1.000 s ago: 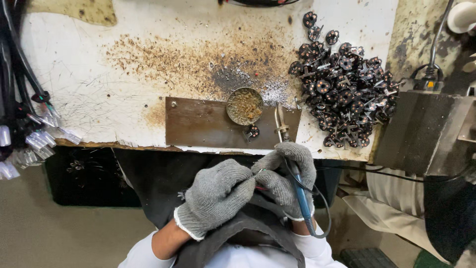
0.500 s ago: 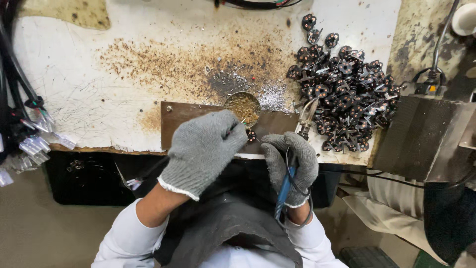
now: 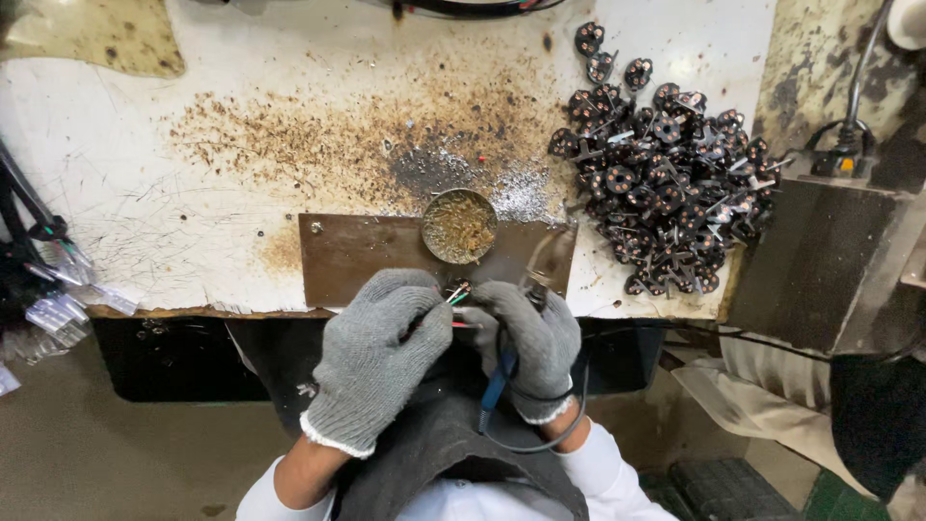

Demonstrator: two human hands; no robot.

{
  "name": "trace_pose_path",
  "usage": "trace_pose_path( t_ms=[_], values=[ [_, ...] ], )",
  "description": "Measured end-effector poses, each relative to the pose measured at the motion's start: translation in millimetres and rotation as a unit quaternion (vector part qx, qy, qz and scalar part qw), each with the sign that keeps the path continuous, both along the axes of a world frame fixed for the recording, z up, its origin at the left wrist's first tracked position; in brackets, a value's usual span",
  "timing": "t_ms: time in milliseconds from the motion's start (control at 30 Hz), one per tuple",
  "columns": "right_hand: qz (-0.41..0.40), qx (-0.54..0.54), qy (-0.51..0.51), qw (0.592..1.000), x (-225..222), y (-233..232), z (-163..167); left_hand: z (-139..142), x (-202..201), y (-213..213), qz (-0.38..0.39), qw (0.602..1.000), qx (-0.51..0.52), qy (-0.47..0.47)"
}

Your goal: The person, wearing gloves at a factory workbench, solders wire leads onto small electrical components one at a time using a soldering iron and solder, trimming and positioning the wires with pliers, and places finished components onto a growing pile on the bench.

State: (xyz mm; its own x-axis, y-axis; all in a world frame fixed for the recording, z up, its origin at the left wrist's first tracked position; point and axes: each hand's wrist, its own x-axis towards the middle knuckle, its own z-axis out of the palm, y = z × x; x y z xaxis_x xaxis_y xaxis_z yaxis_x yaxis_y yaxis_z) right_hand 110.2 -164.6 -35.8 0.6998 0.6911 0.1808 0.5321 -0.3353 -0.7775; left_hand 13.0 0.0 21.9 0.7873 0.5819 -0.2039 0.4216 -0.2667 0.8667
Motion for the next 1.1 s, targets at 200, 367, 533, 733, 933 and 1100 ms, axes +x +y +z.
trace_pose_path(
  t_ms=[200, 367, 533, 733, 933, 1100],
  values=[
    [-0.061, 0.170, 0.146, 0.973, -4.6, -24.8, -1.8, -20.5, -3.6, -8.1, -0.017, 0.999, 0.031, -0.008],
    [-0.028, 0.140, 0.103, 0.984, 2.8, -42.7, -14.9, -25.2, -6.3, -8.8, -0.024, 0.996, 0.079, -0.018],
    [-0.035, 0.100, 0.125, 0.986, 0.5, -49.7, -16.2, -29.8, -9.6, -10.0, -0.038, 0.996, 0.085, -0.009],
    [0.019, 0.069, 0.063, 0.995, 2.4, -53.9, -19.8, -33.6, -11.9, -11.4, -0.030, 0.995, 0.097, -0.019],
    [-0.028, 0.043, 0.056, 0.997, -5.6, -61.0, -28.1, -32.7, -11.9, -10.6, -0.039, 0.994, 0.095, -0.022],
    [-0.052, 0.077, 0.025, 0.995, -4.2, -59.9, -38.7, -31.5, -9.7, -10.1, -0.018, 0.993, 0.113, -0.042]
  ],
)
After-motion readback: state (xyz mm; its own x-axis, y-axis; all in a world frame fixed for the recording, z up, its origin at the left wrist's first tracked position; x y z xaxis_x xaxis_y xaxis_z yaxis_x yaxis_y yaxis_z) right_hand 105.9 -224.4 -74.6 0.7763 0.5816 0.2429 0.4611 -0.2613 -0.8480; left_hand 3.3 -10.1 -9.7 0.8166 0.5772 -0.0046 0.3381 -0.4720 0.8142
